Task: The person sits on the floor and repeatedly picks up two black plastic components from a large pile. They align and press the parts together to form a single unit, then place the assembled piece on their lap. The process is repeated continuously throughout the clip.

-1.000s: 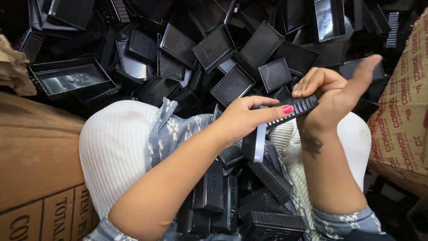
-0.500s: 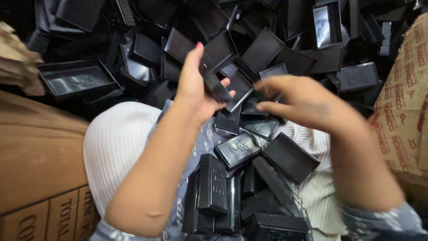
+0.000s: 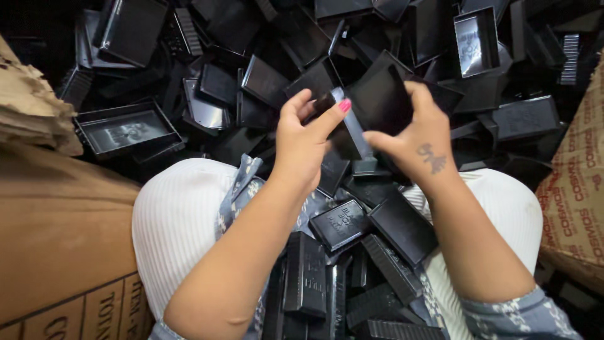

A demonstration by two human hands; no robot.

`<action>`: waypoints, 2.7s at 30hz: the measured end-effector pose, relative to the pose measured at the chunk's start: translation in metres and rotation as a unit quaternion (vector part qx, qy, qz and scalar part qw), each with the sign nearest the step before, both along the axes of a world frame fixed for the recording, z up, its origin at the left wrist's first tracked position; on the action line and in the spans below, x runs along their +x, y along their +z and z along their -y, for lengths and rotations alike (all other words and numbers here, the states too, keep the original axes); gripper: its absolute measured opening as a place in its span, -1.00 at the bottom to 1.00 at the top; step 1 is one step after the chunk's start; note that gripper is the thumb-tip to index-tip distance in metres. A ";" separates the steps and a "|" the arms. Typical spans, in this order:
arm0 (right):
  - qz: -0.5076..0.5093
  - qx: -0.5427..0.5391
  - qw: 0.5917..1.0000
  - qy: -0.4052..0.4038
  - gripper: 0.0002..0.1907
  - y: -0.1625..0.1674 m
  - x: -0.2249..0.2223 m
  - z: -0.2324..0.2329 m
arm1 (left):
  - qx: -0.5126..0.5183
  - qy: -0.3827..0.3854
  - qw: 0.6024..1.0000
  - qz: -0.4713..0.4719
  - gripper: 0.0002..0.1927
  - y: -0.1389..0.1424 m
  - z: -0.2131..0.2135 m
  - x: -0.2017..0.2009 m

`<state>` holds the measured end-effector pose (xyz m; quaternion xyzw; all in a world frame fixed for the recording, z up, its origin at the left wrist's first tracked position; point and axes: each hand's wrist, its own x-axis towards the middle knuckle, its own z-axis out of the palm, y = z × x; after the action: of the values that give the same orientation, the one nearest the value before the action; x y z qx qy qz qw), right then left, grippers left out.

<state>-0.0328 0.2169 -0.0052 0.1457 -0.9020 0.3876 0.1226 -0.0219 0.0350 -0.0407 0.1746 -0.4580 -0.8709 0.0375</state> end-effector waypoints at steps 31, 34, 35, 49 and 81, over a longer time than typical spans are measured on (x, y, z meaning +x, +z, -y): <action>0.060 -0.308 0.921 0.229 -0.08 -0.004 0.035 0.013 | -0.149 -0.237 0.914 -0.294 -0.22 0.037 0.005 0.035; 0.073 -0.308 0.915 0.250 -0.04 -0.005 0.035 0.013 | -0.121 -0.227 0.930 -0.261 -0.25 0.035 0.007 0.033; 0.069 -0.299 0.917 0.254 -0.03 -0.003 0.035 0.012 | -0.159 -0.203 0.924 -0.284 -0.30 0.034 0.007 0.032; 0.189 -0.207 0.916 0.287 0.18 0.033 0.026 -0.013 | -0.135 -0.270 0.941 -0.156 -0.19 0.042 0.021 0.025; 0.292 -0.195 0.935 0.061 -0.08 0.036 0.021 -0.081 | -0.795 -0.267 0.542 0.049 -0.02 0.000 -0.012 0.037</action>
<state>-0.0113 0.2975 0.0304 0.0540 -0.7944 0.5876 -0.1438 0.0151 0.0468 -0.0407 -0.0146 -0.9892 -0.1097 -0.0958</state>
